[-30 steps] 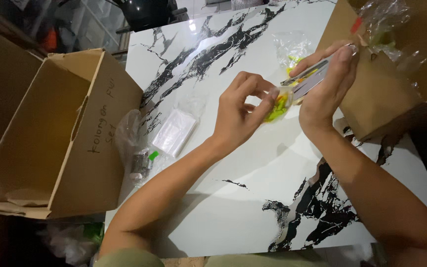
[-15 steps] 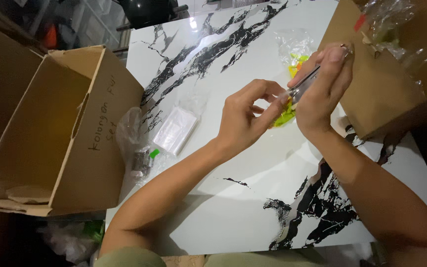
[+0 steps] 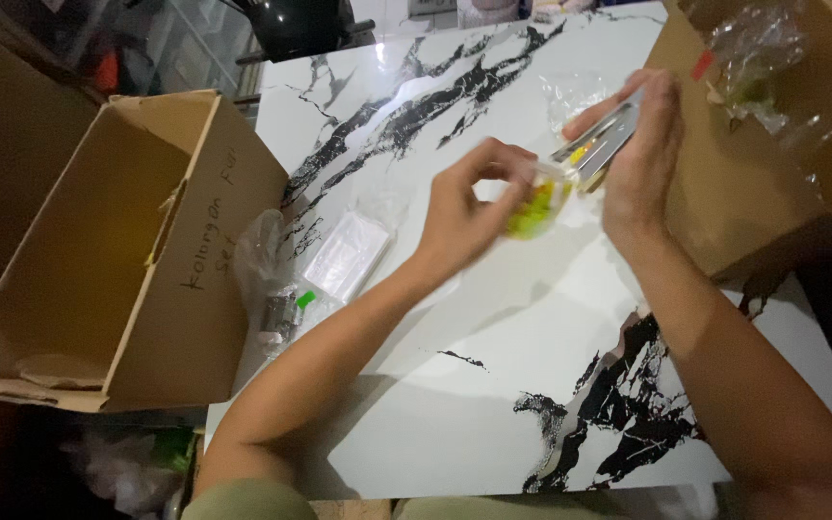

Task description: The person sorts and packages fishing lures by placing small rubber lures into plastic bags, stapling the bags shut, and placing them into a cardboard box.

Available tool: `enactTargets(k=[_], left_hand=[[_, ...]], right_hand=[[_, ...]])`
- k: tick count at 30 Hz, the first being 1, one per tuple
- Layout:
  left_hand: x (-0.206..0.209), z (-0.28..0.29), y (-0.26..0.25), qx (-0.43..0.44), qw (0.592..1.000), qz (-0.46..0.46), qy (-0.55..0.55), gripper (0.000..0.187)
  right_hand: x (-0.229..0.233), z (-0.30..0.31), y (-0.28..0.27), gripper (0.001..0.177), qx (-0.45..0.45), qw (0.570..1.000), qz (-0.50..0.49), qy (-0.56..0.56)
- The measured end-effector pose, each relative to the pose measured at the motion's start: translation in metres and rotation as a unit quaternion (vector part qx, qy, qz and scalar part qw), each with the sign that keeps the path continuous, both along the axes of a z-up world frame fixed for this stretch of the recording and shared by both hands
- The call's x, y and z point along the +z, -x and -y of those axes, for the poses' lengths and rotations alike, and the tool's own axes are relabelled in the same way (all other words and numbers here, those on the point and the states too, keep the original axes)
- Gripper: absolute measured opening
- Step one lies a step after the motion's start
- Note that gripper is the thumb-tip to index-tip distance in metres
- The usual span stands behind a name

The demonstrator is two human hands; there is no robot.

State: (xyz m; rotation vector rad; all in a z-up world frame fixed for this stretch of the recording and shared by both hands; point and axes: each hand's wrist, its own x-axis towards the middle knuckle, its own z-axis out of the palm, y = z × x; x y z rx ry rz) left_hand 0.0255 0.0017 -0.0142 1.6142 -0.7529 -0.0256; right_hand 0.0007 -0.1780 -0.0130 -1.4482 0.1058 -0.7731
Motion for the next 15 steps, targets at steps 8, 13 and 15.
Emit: enactTargets(k=[8, 13, 15], left_hand=[[-0.03, 0.004, -0.053, 0.023, 0.878, -0.45, 0.162, 0.065], [-0.023, 0.011, -0.066, 0.015, 0.936, -0.313, 0.16, 0.042], [-0.022, 0.018, -0.071, -0.002, 0.959, -0.205, 0.194, 0.032]], right_hand=[[-0.02, 0.013, -0.001, 0.051, -0.012, 0.742, -0.359, 0.566], [-0.078, 0.039, -0.033, 0.044, -0.04, 0.665, -0.402, 0.628], [-0.101, 0.081, -0.041, 0.028, 0.001, 0.669, -0.339, 0.662]])
